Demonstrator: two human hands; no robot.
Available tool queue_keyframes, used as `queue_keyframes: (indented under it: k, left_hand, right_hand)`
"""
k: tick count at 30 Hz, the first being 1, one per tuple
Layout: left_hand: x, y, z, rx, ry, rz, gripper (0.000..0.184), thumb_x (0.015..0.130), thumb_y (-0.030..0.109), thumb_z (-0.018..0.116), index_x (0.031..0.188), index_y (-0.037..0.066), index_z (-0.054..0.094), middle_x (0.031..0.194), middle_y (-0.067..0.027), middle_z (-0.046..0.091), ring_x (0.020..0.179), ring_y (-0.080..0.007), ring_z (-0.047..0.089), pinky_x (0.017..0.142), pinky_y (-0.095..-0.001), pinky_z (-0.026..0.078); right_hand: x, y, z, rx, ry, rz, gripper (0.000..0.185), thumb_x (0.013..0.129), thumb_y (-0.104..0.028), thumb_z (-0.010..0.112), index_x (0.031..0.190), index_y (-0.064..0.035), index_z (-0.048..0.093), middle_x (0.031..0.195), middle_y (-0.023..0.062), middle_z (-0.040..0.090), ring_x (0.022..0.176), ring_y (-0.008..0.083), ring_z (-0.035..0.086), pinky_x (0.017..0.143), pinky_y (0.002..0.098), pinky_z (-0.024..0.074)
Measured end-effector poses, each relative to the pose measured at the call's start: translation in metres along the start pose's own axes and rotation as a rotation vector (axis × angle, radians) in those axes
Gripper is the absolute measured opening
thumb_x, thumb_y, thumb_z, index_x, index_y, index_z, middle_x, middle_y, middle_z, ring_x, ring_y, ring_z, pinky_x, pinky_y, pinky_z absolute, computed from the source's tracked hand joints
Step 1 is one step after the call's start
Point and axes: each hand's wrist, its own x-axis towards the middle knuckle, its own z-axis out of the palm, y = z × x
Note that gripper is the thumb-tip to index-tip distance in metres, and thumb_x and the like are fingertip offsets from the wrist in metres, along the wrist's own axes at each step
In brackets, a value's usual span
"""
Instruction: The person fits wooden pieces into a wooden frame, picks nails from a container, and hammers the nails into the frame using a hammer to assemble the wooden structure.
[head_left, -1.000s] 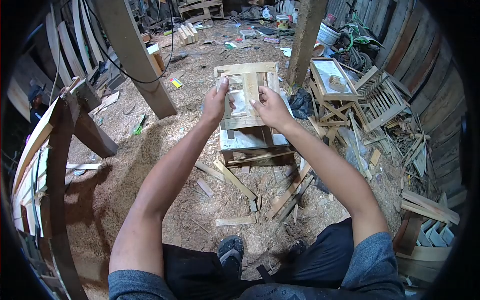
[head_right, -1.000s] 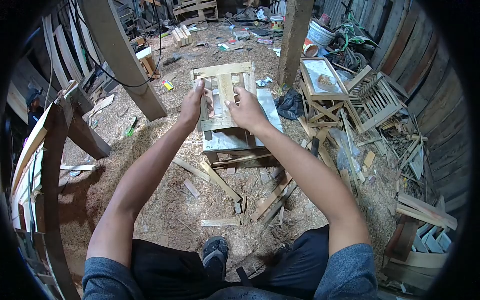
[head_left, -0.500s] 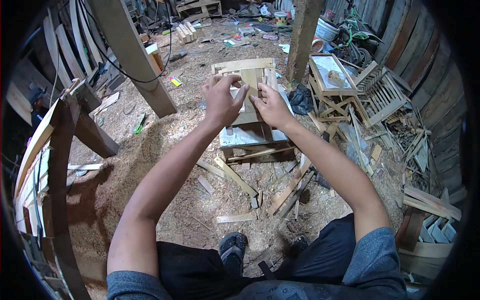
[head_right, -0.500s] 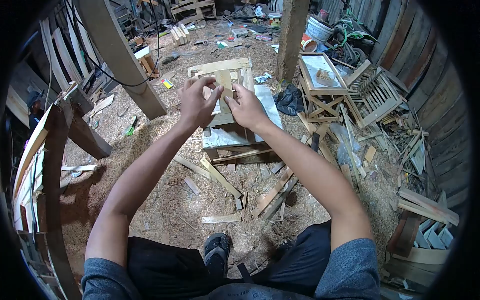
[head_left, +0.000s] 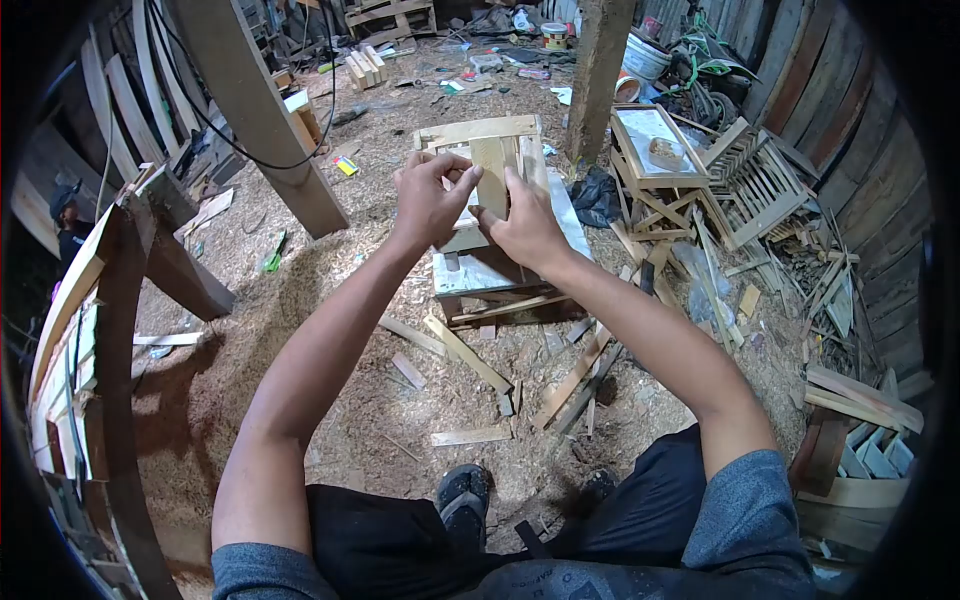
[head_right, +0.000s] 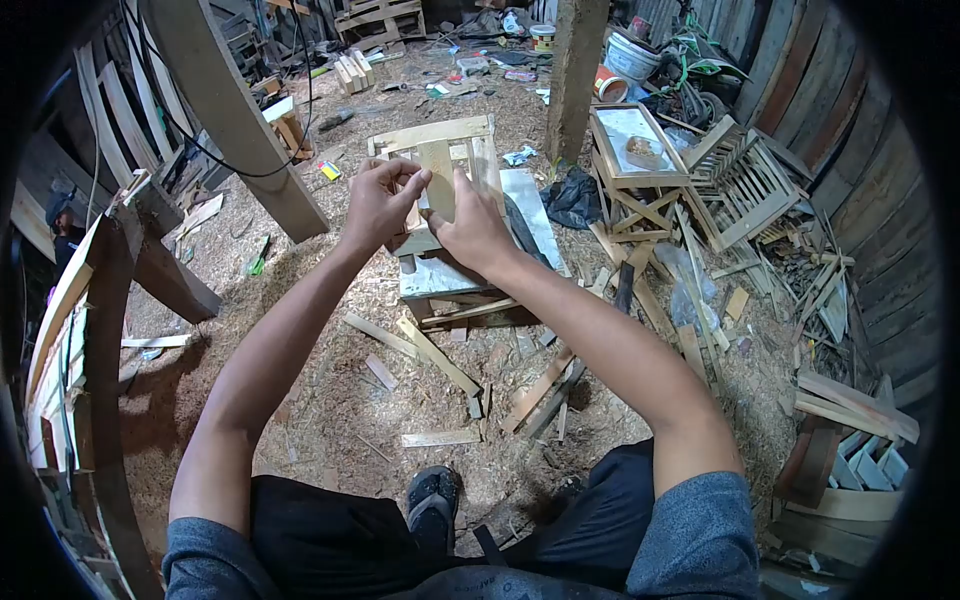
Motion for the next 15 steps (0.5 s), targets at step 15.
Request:
queue_keyframes:
  k: [15]
  left_hand:
    - [0.070,0.017,-0.004,0.324,-0.380,0.169,0.044,0.093,0.034,0.066,0.128,0.008,0.063,0.107,-0.0134,0.070,0.098,-0.0285,0.065,0.087,-0.0396,0.045]
  right_hand:
    - [-0.003,-0.021,-0.009,-0.175,-0.081,0.185,0.059,0.088,-0.017,0.067,0.130,0.0131,0.038,0.096,0.0340,0.066,0.092,0.0487,0.067,0.081,0.0515,0.0544]
